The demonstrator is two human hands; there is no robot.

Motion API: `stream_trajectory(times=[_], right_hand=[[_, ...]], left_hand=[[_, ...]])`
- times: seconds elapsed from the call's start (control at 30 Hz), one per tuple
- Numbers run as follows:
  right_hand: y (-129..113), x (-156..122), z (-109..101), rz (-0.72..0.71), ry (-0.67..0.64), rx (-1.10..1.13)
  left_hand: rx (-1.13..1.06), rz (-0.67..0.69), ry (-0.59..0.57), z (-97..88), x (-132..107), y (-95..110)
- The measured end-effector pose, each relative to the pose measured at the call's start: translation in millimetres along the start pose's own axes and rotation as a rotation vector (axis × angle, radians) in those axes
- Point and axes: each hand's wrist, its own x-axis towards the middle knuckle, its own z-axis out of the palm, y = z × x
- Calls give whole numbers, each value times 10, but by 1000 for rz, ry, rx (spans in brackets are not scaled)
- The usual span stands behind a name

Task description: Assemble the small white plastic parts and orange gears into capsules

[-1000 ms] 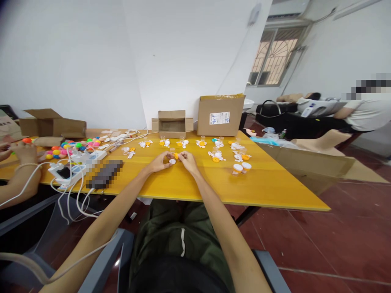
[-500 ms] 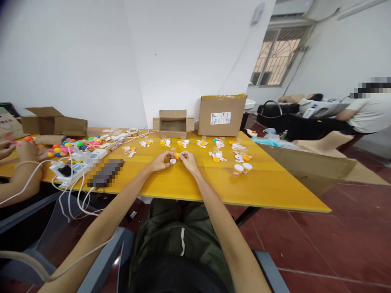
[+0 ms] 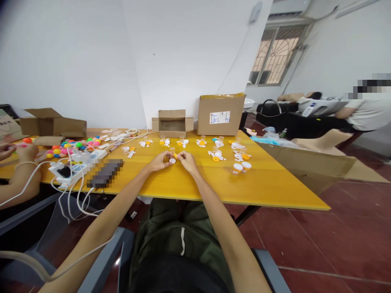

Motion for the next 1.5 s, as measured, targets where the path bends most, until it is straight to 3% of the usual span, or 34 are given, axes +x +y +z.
stream_trajectory(times=[1.2, 1.37, 1.5], right_hand=[[34, 7, 11, -29, 2, -47], [-8, -10, 10, -36, 13, -129], [-47, -47, 14, -53, 34, -325]], left_hand=[[-25, 42, 9, 2, 3, -28], [-23, 34, 8, 9, 7, -50], [-35, 36, 5, 13, 3, -63]])
